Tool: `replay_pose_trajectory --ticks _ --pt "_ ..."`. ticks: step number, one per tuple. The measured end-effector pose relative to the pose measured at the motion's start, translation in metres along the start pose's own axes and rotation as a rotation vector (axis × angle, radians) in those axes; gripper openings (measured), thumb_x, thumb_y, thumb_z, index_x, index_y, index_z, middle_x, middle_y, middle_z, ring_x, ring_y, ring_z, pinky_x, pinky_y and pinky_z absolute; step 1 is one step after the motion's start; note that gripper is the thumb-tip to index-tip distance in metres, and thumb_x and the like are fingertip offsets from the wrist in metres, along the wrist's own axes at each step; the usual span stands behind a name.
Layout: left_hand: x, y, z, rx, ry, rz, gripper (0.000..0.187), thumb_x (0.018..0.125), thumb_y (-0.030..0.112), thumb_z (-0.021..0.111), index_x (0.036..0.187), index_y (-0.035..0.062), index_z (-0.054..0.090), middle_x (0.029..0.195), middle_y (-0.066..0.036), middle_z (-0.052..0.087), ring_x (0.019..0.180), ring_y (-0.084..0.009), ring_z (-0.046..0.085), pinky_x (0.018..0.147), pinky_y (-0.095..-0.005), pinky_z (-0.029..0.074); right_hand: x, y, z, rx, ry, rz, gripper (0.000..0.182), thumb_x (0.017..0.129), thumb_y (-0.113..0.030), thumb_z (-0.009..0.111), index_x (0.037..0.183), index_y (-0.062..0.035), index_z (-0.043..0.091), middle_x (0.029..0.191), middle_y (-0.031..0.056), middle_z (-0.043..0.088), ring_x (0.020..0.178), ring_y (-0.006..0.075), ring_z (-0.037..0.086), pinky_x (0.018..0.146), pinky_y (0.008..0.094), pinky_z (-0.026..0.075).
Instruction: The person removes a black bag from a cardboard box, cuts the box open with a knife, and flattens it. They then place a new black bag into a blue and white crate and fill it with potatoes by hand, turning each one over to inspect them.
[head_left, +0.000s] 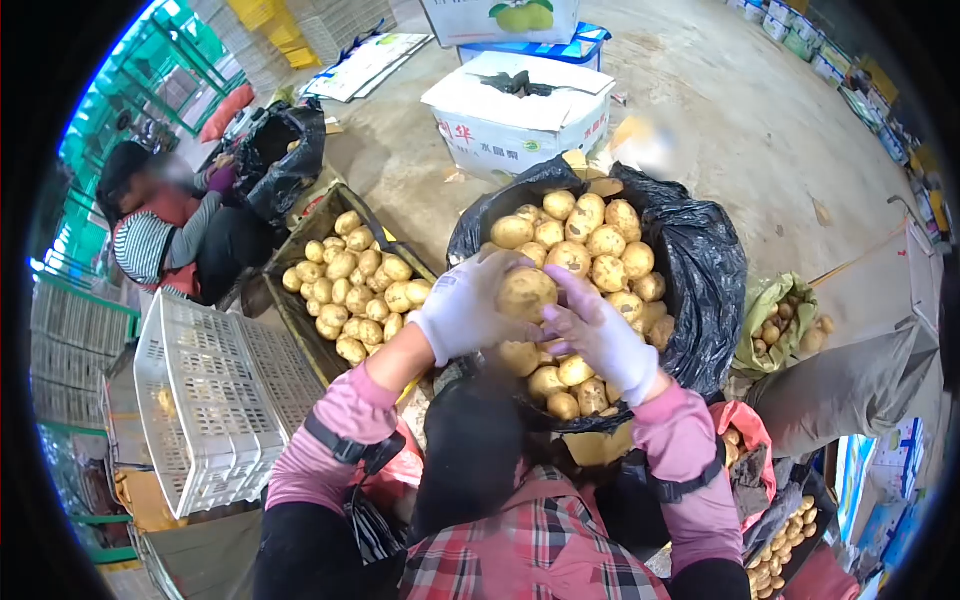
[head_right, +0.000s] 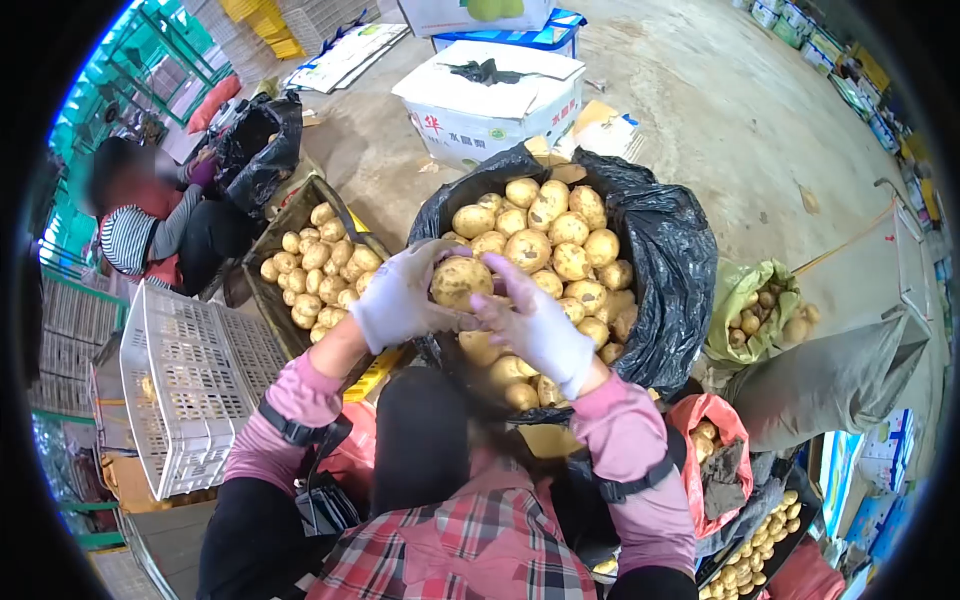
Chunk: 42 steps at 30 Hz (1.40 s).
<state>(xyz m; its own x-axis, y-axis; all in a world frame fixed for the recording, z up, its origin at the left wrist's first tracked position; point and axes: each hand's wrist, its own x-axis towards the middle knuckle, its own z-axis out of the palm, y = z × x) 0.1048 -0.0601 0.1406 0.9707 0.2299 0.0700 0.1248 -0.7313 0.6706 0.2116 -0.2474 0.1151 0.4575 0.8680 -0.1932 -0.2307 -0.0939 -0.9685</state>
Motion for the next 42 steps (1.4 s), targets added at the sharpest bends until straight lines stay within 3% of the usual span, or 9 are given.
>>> replay_pose_trajectory --ticks 4,12,14,17,23,27,33,38,42 --pt "-0.017 0.048 -0.023 0.012 0.07 -0.011 0.086 0.057 0.029 0.094 0.129 0.0023 0.056 0.121 -0.019 0.061 0.113 -0.0299 0.061 0.097 -0.038 0.048 -0.003 -0.016 0.011 0.306 -0.155 -0.151 0.056 0.1 -0.02 0.06 0.149 -0.0056 0.036 0.127 0.0069 0.056 0.105 0.0134 0.06 0.082 0.0305 0.056" --pt "-0.035 0.056 0.002 -0.565 0.089 -0.117 0.061 0.102 0.035 0.056 0.145 -0.0029 0.037 0.122 -0.011 0.059 0.104 -0.0122 0.06 0.084 -0.0229 0.049 -0.011 -0.022 0.004 0.29 -0.238 -0.183 0.059 0.097 -0.018 0.063 0.148 -0.0044 0.035 0.129 0.0094 0.056 0.106 0.0178 0.063 0.084 0.0323 0.059" --pt "-0.027 0.038 0.013 -0.32 0.213 0.01 0.045 0.08 0.007 0.066 0.124 0.0028 0.058 0.115 -0.019 0.064 0.102 -0.0319 0.065 0.088 -0.0368 0.053 -0.009 -0.021 0.001 0.195 -0.22 -0.207 0.06 0.097 -0.016 0.064 0.148 -0.0042 0.035 0.128 0.0091 0.056 0.106 0.0168 0.063 0.084 0.0315 0.058" --pt "-0.018 0.029 0.016 -0.284 0.258 0.018 0.043 0.077 0.006 0.066 0.119 0.0045 0.06 0.115 -0.018 0.063 0.102 -0.0331 0.064 0.087 -0.0375 0.053 -0.01 -0.026 0.008 0.182 -0.142 -0.25 0.06 0.094 -0.009 0.066 0.147 -0.0019 0.037 0.127 0.0089 0.057 0.107 0.0154 0.061 0.085 0.0282 0.057" --pt "-0.008 0.019 0.041 -0.689 0.273 -0.256 0.034 0.092 0.015 0.059 0.125 0.0028 0.059 0.117 -0.016 0.064 0.099 -0.0288 0.066 0.083 -0.0348 0.055 -0.007 -0.026 0.008 0.174 -0.025 -0.275 0.066 0.086 0.002 0.072 0.144 0.0015 0.04 0.126 0.0083 0.057 0.111 0.0134 0.058 0.094 0.0253 0.05" --pt "-0.006 0.006 0.038 -0.802 0.237 -0.077 0.046 0.105 0.035 0.048 0.134 -0.0008 0.051 0.114 -0.005 0.063 0.101 -0.0123 0.063 0.079 -0.0251 0.055 -0.005 -0.027 0.004 -0.094 0.027 -0.426 0.073 0.082 0.002 0.075 0.145 0.0022 0.038 0.132 0.0094 0.054 0.119 0.0153 0.055 0.101 0.0281 0.045" --pt "-0.011 0.041 0.019 -1.277 -0.097 -0.437 0.047 0.106 0.038 0.044 0.139 0.0055 0.048 0.12 -0.007 0.063 0.102 -0.0162 0.065 0.08 -0.0315 0.058 0.005 -0.019 -0.003 -0.236 0.146 -0.547 0.079 0.079 -0.006 0.079 0.145 0.0033 0.037 0.142 0.0164 0.048 0.132 0.0223 0.046 0.111 0.033 0.036" --pt "-0.008 0.02 0.036 -0.844 0.156 -0.09 0.045 0.105 0.031 0.048 0.142 0.0057 0.046 0.128 -0.008 0.059 0.109 -0.0196 0.063 0.088 -0.0325 0.056 0.01 -0.007 -0.003 -0.189 0.174 -0.467 0.076 0.084 -0.017 0.078 0.144 0.0053 0.038 0.143 0.0199 0.047 0.135 0.0257 0.044 0.114 0.035 0.032" --pt "-0.01 0.036 0.034 -1.168 0.119 -0.127 0.054 0.102 0.035 0.052 0.144 0.0028 0.042 0.136 -0.009 0.053 0.115 -0.0184 0.059 0.091 -0.0334 0.057 0.012 -0.007 -0.008 -0.23 0.191 -0.521 0.065 0.093 -0.029 0.068 0.142 0.0043 0.042 0.141 0.0203 0.05 0.133 0.0273 0.046 0.113 0.0358 0.033"
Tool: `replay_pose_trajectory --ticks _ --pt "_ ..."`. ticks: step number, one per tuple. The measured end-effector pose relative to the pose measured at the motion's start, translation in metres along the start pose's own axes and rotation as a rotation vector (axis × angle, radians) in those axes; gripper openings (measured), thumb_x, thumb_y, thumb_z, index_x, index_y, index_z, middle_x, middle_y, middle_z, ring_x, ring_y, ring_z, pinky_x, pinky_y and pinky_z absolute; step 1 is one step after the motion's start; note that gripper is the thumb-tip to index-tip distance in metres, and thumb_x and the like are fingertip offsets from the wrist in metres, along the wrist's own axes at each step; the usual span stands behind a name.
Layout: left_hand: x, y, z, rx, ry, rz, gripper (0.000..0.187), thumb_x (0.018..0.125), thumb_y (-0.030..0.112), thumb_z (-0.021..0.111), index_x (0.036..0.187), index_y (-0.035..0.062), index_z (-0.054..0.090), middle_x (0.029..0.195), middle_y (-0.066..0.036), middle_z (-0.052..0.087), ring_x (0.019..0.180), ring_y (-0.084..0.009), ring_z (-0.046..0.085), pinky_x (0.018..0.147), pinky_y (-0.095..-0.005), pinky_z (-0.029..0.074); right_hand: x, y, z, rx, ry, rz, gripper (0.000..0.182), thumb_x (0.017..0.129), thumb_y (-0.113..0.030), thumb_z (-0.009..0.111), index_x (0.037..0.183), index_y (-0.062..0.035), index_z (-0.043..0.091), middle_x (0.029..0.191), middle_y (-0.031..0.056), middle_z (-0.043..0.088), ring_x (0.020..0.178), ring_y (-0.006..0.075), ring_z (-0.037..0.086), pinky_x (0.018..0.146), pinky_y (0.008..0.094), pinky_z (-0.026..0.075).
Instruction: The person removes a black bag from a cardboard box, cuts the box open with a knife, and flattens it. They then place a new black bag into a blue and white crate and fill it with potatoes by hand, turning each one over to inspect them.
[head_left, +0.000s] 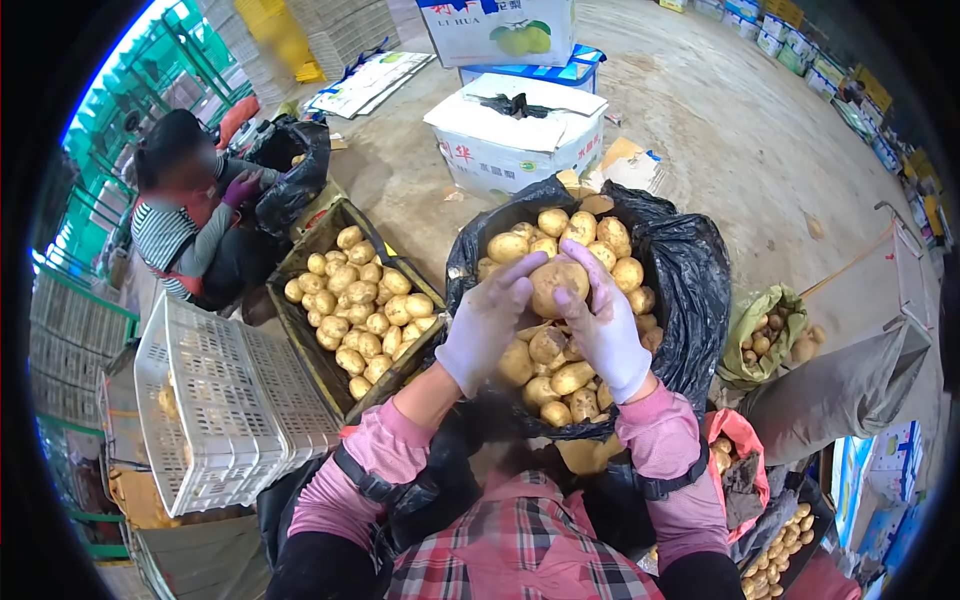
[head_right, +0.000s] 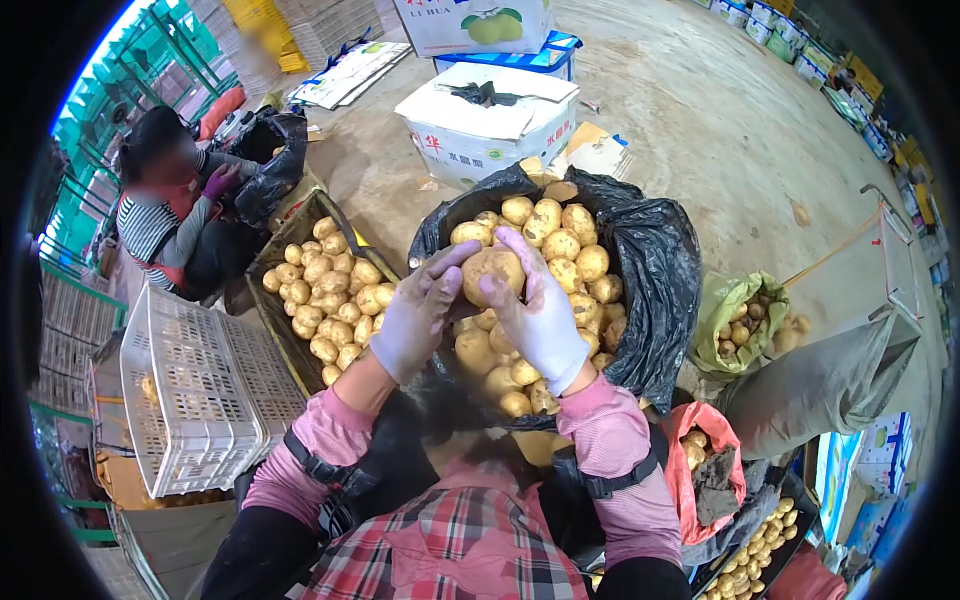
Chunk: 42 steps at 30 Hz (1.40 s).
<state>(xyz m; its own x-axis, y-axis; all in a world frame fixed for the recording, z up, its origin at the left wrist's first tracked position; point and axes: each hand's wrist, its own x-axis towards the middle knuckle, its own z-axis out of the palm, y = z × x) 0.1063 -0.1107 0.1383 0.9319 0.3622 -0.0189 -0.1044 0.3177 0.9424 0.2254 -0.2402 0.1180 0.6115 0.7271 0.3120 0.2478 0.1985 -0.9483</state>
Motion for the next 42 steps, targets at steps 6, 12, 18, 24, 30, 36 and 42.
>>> replay_pose_trajectory --ticks 6,12,18,24,30,36,42 --pt "0.0 -0.012 0.008 0.053 -0.035 0.1 0.066 0.094 0.033 0.067 0.146 0.0032 0.041 0.139 -0.009 0.051 0.126 -0.0165 0.051 0.106 -0.0325 0.045 -0.004 -0.009 0.005 -0.154 0.138 -0.12 0.046 0.1 -0.026 0.056 0.133 0.0045 0.051 0.135 0.0214 0.055 0.129 0.0308 0.05 0.11 0.0377 0.036" --pt "-0.001 -0.007 0.007 0.585 -0.038 0.18 0.076 0.085 0.029 0.078 0.147 0.006 0.042 0.145 -0.012 0.051 0.127 -0.0147 0.048 0.109 -0.031 0.038 -0.011 -0.019 0.012 -0.118 0.211 0.123 0.042 0.106 -0.031 0.043 0.123 0.004 0.06 0.118 0.0165 0.066 0.109 0.023 0.062 0.098 0.0334 0.046" --pt "-0.002 0.013 -0.008 0.61 -0.044 0.146 0.062 0.09 0.037 0.071 0.141 0.0109 0.048 0.127 -0.01 0.058 0.114 -0.0193 0.058 0.098 -0.0309 0.049 -0.009 0.0 0.0 0.026 0.221 0.354 0.04 0.106 -0.029 0.043 0.112 0.0051 0.062 0.093 0.0117 0.068 0.071 0.014 0.065 0.059 0.0257 0.055" --pt "-0.027 0.072 -0.148 0.396 0.217 -0.083 0.066 0.092 0.044 0.067 0.144 0.0112 0.043 0.124 -0.009 0.059 0.104 -0.0178 0.063 0.079 -0.0291 0.058 0.002 0.005 -0.035 0.541 0.4 0.471 0.028 0.103 -0.021 0.052 0.124 -0.0028 0.058 0.087 0.0008 0.065 0.049 0.0021 0.04 0.039 0.0149 0.03" --pt "-0.056 -0.093 -0.314 0.592 0.647 -0.582 0.066 0.091 0.029 0.069 0.145 0.0045 0.042 0.128 -0.015 0.061 0.101 -0.0239 0.067 0.081 -0.0357 0.058 0.001 0.007 -0.019 0.392 0.106 0.756 0.024 0.101 -0.018 0.055 0.119 -0.0037 0.061 0.082 0.0012 0.064 0.044 0.0034 0.039 0.035 0.0184 0.026" --pt "-0.036 -0.222 -0.382 1.027 0.506 -0.494 0.047 0.092 0.023 0.065 0.135 0.0047 0.056 0.111 -0.014 0.069 0.102 -0.0193 0.065 0.089 -0.0309 0.05 0.023 -0.002 -0.154 1.015 0.335 -0.02 0.056 0.102 -0.03 0.05 0.143 0.0062 0.038 0.155 0.0266 0.03 0.14 0.0385 0.038 0.109 0.0423 0.045" --pt "0.05 -0.062 -0.197 0.869 0.349 0.068 0.032 0.095 0.015 0.06 0.124 0.0016 0.063 0.106 -0.013 0.07 0.095 -0.015 0.064 0.09 -0.029 0.05 0.016 0.014 -0.113 0.323 0.45 0.361 0.05 0.1 -0.039 0.052 0.135 -0.0022 0.052 0.134 0.0237 0.054 0.116 0.0315 0.059 0.093 0.0384 0.052"
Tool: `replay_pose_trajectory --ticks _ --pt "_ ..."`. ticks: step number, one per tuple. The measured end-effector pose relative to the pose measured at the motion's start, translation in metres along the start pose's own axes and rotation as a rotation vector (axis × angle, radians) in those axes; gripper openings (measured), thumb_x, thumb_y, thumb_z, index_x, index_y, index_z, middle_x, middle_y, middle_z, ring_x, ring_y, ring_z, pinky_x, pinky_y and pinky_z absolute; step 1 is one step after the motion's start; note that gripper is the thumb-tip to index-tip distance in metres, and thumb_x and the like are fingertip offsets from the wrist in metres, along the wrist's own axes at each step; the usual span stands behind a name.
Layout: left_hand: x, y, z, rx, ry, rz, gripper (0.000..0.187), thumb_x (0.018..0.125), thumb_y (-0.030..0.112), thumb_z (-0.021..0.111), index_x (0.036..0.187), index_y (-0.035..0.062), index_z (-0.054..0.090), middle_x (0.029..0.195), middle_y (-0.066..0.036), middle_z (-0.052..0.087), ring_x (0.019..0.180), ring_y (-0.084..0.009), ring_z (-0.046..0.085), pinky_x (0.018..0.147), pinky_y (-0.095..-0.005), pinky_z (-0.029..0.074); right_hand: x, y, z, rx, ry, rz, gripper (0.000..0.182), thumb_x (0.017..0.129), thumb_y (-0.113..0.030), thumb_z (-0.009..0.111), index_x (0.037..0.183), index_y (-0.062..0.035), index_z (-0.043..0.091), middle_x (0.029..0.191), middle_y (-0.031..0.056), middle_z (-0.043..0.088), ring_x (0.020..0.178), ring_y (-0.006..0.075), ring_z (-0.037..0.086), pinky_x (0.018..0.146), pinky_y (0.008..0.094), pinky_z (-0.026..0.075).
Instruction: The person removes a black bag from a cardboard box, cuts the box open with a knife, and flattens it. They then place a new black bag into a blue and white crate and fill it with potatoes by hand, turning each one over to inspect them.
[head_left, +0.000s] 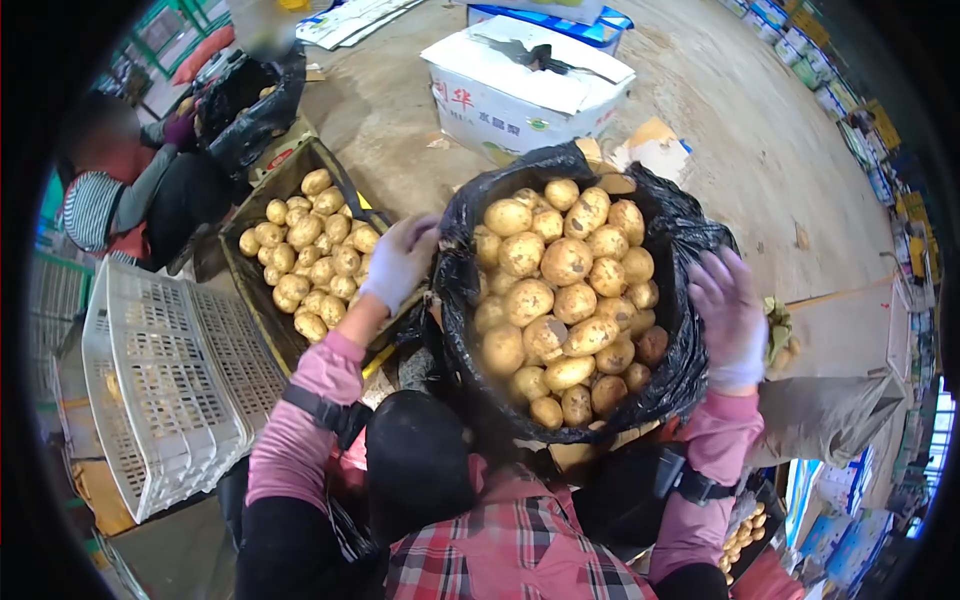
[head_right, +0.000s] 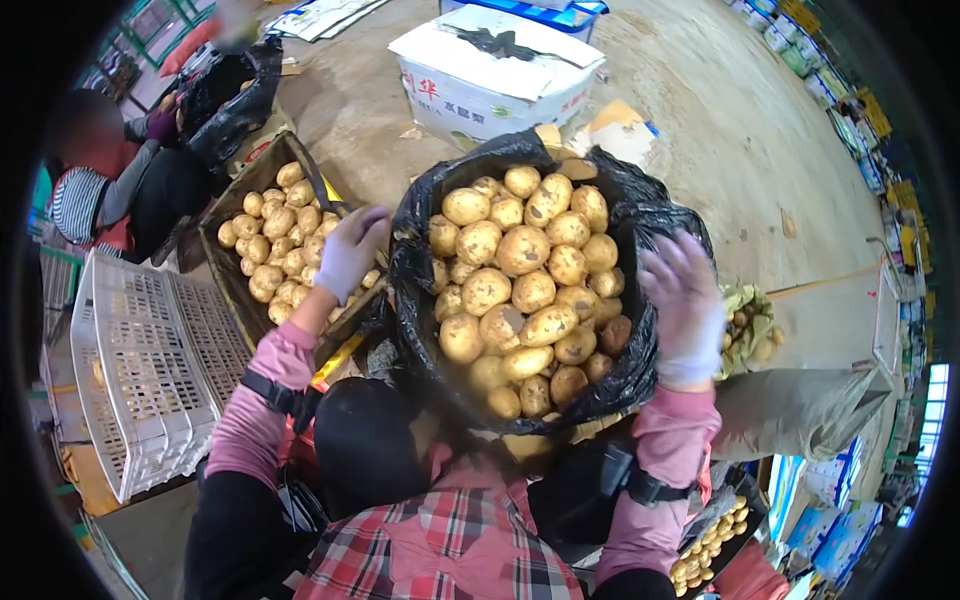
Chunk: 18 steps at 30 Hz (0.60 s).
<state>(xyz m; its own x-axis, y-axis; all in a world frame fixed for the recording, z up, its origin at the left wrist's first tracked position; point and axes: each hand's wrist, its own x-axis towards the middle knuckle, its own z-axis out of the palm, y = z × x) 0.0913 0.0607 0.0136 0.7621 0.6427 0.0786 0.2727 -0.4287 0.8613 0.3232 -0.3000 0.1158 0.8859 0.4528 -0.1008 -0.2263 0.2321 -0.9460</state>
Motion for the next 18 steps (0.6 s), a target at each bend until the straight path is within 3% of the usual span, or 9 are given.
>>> replay_pose_trajectory --ticks 3,4,6,7,11,14,15,18 --pt "0.034 0.052 0.04 0.012 -0.428 0.112 0.043 0.093 0.02 0.064 0.132 0.0023 0.057 0.116 -0.016 0.067 0.104 -0.0172 0.063 0.095 -0.0297 0.049 -0.027 -0.005 0.069 -0.276 -0.021 -0.062 0.038 0.099 -0.028 0.061 0.124 0.0 0.06 0.11 0.0094 0.069 0.096 0.0166 0.067 0.083 0.0263 0.054" --pt "0.043 0.064 0.057 0.083 -0.559 0.127 0.05 0.092 0.024 0.066 0.135 0.0027 0.054 0.122 -0.018 0.066 0.109 -0.0196 0.063 0.096 -0.031 0.049 -0.033 0.001 0.074 -0.269 -0.042 -0.092 0.029 0.097 -0.017 0.063 0.119 0.0008 0.063 0.105 0.0074 0.07 0.091 0.0128 0.067 0.08 0.0228 0.053" --pt "0.06 0.093 0.088 0.393 -0.781 0.106 0.071 0.086 0.033 0.072 0.144 0.0033 0.043 0.13 -0.02 0.061 0.115 -0.0281 0.062 0.099 -0.0351 0.048 -0.046 0.016 0.079 -0.247 -0.113 -0.164 0.028 0.096 -0.007 0.064 0.121 0.0027 0.062 0.103 0.0065 0.069 0.089 0.0085 0.064 0.08 0.02 0.051" --pt "0.07 0.093 0.109 0.484 -0.824 0.217 0.088 0.078 0.042 0.076 0.147 0.0037 0.037 0.13 -0.023 0.06 0.118 -0.0356 0.06 0.101 -0.0391 0.047 -0.053 0.015 0.081 -0.263 -0.112 -0.162 0.028 0.095 -0.005 0.064 0.122 0.0036 0.062 0.102 0.0062 0.069 0.089 0.0071 0.063 0.08 0.0194 0.05" --pt "0.067 0.107 0.168 0.747 -0.896 0.092 0.084 0.072 0.042 0.075 0.141 0.0043 0.045 0.123 -0.026 0.062 0.116 -0.0378 0.06 0.097 -0.0419 0.048 -0.062 0.004 0.07 -0.248 -0.027 -0.185 0.024 0.096 -0.005 0.061 0.118 0.0049 0.064 0.097 0.0033 0.068 0.082 0.0038 0.058 0.075 0.0188 0.048" --pt "0.061 0.114 0.181 0.763 -0.78 0.062 0.084 0.073 0.043 0.075 0.14 0.0039 0.045 0.125 -0.026 0.061 0.117 -0.0387 0.06 0.099 -0.0424 0.047 -0.062 -0.008 0.052 -0.21 0.039 -0.192 0.023 0.096 -0.006 0.061 0.116 0.0045 0.065 0.095 0.0027 0.068 0.081 0.0035 0.058 0.073 0.019 0.048" --pt "0.06 0.111 0.18 0.691 -0.67 0.045 0.093 0.067 0.044 0.082 0.144 0.0076 0.044 0.12 -0.024 0.065 0.113 -0.0345 0.063 0.095 -0.039 0.049 -0.064 -0.01 0.047 -0.192 0.055 -0.191 0.022 0.096 -0.006 0.061 0.116 0.0044 0.065 0.094 0.0026 0.068 0.081 0.0034 0.058 0.073 0.0191 0.048" --pt "0.08 0.102 0.162 0.212 -0.749 -0.197 0.076 0.079 0.033 0.077 0.143 0.0083 0.044 0.122 -0.019 0.064 0.113 -0.0284 0.064 0.087 -0.0404 0.056 -0.066 -0.02 0.033 -0.187 0.073 -0.173 0.022 0.096 -0.006 0.06 0.115 0.004 0.066 0.093 0.0022 0.068 0.08 0.0036 0.058 0.072 0.0193 0.048"
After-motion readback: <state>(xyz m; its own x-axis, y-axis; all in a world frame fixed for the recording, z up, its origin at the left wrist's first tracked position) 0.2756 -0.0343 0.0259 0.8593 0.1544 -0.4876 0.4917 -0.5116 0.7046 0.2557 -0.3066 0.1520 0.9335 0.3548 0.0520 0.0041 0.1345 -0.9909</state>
